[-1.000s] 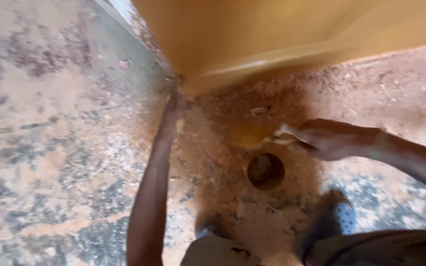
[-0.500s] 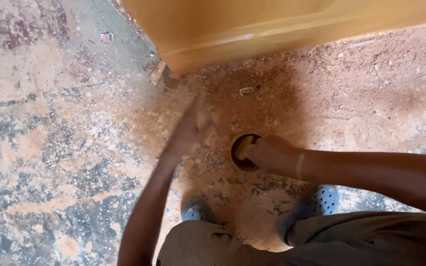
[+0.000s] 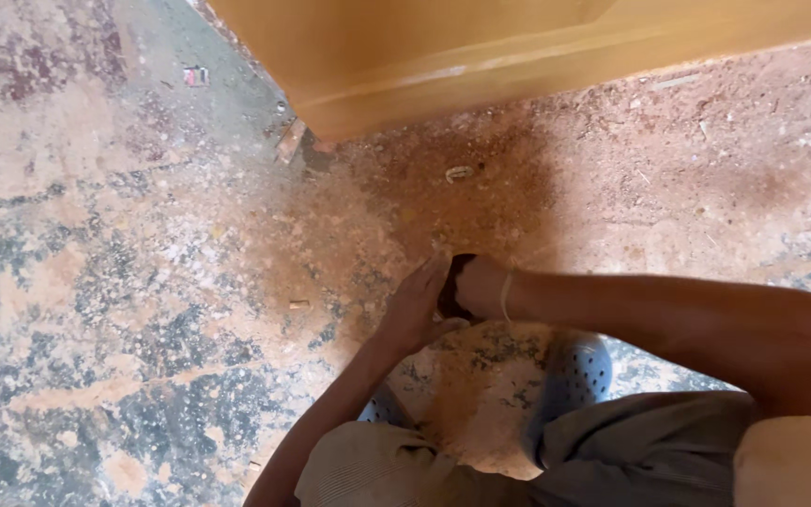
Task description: The person paints the lower section of a wall using a paintbrush. They repeatedly dip the brush into a paint can and apply yellow paint along the baseboard area, smoothing the surface with their hand.
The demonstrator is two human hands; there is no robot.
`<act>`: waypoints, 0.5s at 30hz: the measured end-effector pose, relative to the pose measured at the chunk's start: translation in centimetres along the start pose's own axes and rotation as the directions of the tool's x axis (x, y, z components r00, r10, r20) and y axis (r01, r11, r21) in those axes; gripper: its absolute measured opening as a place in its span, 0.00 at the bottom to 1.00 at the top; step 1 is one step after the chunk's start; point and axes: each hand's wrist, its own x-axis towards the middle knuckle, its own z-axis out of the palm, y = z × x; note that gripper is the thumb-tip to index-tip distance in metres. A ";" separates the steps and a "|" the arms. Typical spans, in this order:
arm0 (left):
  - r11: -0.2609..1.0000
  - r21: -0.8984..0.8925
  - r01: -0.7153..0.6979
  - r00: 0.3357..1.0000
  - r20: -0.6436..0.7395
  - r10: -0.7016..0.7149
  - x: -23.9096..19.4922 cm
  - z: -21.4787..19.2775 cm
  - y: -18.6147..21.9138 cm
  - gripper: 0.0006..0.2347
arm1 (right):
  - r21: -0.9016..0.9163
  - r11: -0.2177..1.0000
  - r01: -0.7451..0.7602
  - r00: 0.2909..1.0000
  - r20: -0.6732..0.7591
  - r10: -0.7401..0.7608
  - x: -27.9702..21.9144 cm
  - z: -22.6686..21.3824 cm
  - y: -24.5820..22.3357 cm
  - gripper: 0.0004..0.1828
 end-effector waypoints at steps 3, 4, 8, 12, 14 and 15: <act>0.998 -0.042 0.054 0.994 0.093 -0.050 0.2 -1.0 0.3 0.47 | 0.025 1.000 -0.003 0.996 0.086 0.001 -0.7 -4.0 3.1 0.17; 0.999 -0.020 0.046 0.992 0.122 -0.043 0.5 -1.7 0.5 0.48 | 0.103 0.994 0.024 0.998 0.055 -0.030 -1.5 -5.0 4.3 0.15; 0.999 -0.038 0.039 0.986 0.163 -0.032 0.3 -3.1 1.1 0.49 | 0.515 0.855 0.060 0.998 -0.016 -0.061 -7.3 -5.3 7.6 0.17; 0.984 -0.154 0.086 0.982 0.181 -0.058 0.5 -2.9 1.0 0.54 | 0.894 0.447 -0.021 1.000 0.020 0.008 -15.7 -0.8 11.0 0.25; 0.990 -0.133 0.051 0.986 0.165 -0.029 0.6 -2.6 0.9 0.53 | 0.764 -0.003 0.645 0.756 -0.638 -0.146 -18.6 1.9 12.2 0.21; 0.992 -0.122 0.035 0.987 0.158 -0.015 0.7 -2.5 0.8 0.53 | 0.821 0.000 0.572 0.820 -0.572 -0.012 -18.7 3.0 12.2 0.22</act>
